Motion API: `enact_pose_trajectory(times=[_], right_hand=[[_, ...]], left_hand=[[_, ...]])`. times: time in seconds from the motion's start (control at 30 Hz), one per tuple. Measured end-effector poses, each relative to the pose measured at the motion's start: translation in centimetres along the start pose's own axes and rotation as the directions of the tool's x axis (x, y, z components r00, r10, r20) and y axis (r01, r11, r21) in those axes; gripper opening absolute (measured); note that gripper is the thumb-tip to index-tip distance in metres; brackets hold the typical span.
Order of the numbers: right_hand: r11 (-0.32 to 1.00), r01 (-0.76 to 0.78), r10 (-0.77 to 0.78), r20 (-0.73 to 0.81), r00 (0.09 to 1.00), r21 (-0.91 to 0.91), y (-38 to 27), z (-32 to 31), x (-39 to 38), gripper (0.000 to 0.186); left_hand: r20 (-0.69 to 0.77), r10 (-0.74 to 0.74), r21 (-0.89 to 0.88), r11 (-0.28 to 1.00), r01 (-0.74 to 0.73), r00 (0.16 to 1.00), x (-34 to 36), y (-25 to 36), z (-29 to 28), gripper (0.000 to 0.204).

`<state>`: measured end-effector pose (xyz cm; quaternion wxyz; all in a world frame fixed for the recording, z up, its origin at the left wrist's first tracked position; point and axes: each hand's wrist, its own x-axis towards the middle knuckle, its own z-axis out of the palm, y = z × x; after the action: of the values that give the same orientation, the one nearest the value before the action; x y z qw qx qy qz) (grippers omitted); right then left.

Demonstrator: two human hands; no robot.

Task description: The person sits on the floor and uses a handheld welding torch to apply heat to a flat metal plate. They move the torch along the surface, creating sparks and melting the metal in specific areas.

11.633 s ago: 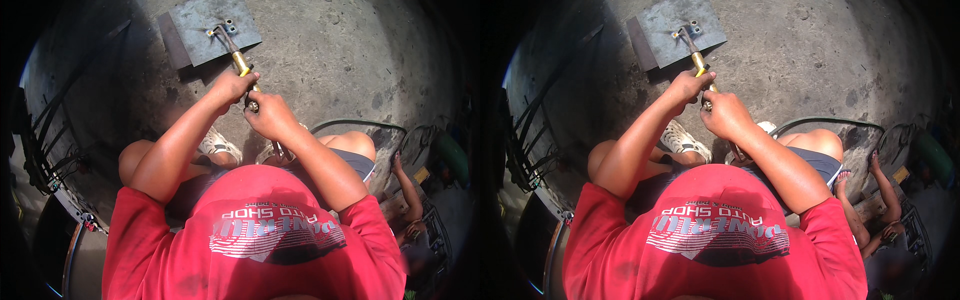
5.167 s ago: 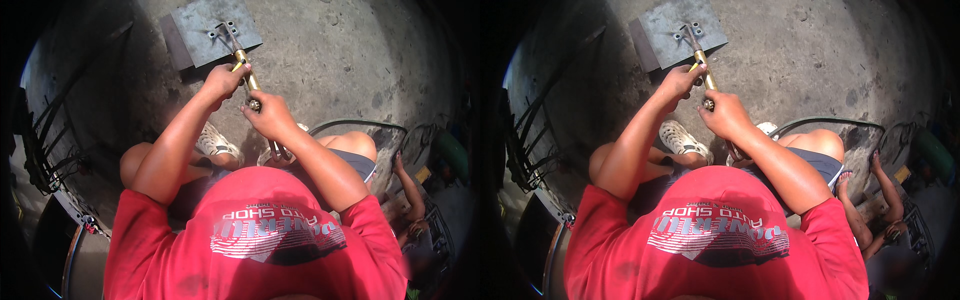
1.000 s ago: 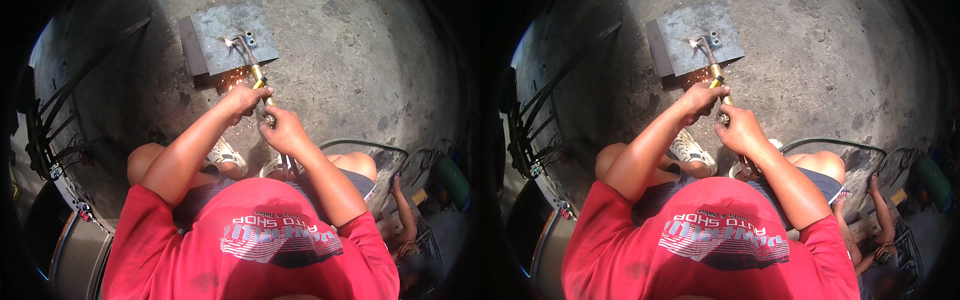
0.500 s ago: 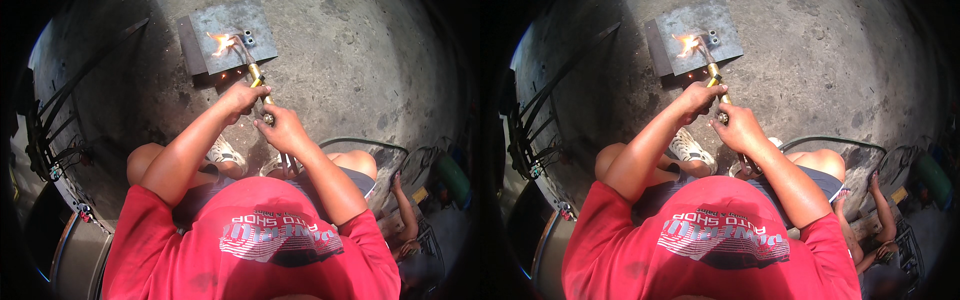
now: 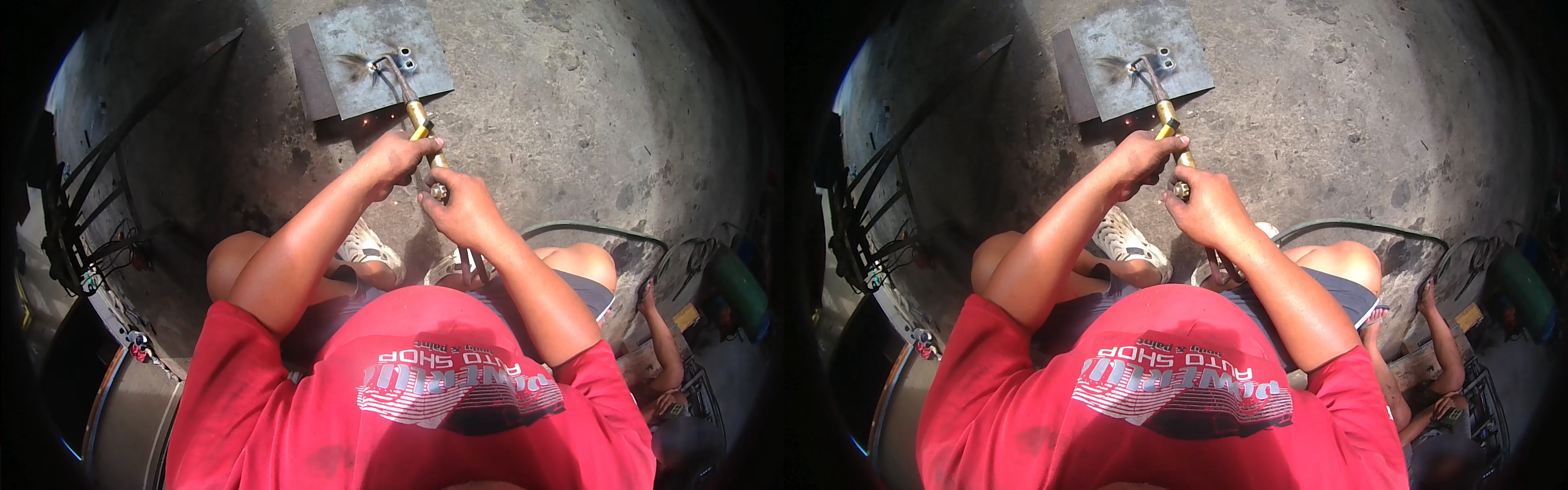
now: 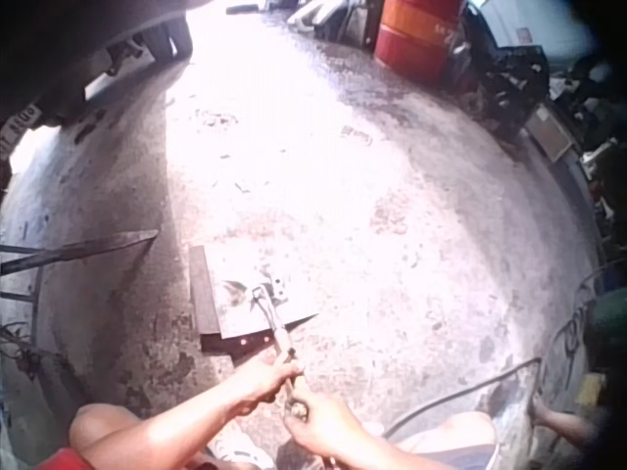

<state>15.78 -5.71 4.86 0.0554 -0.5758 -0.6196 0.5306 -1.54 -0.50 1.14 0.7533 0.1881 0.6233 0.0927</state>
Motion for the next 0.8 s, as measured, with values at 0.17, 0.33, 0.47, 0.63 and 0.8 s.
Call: enact_pose_trajectory(times=[0.17, 0.33, 0.47, 0.63, 0.8], right_hand=[[1.0, -0.026, 0.026, 0.024, 0.999, 0.001, -0.44, -0.24, 0.01, 0.03], [0.997, -0.063, 0.065, 0.051, 0.997, -0.033, -0.82, -0.5, 0.05, 0.032], [0.998, -0.06, 0.061, 0.046, 0.997, -0.031, -0.88, -0.48, 0.0, 0.034], [0.997, -0.066, 0.068, 0.051, 0.996, -0.031, -0.84, -0.39, 0.07, 0.034], [0.997, -0.062, 0.064, 0.046, 0.997, -0.034, -1.04, -0.44, 0.01, 0.034]], left_hand=[[0.004, -0.011, -0.008, 1.0, 0.011, 1.0, 0.06, -0.08, -0.12, 0.028], [-0.007, -0.014, -0.003, 1.0, 0.014, 1.0, 0.02, -0.05, -0.02, 0.028], [0.004, -0.012, -0.006, 1.0, 0.012, 1.0, 0.19, -0.21, -0.19, 0.028], [0.001, -0.001, -0.024, 1.0, 0.002, 1.0, 0.4, -0.47, -0.32, 0.028], [0.002, 0.0, -0.027, 1.0, 0.0, 1.0, 0.45, -0.58, -0.39, 0.028]])
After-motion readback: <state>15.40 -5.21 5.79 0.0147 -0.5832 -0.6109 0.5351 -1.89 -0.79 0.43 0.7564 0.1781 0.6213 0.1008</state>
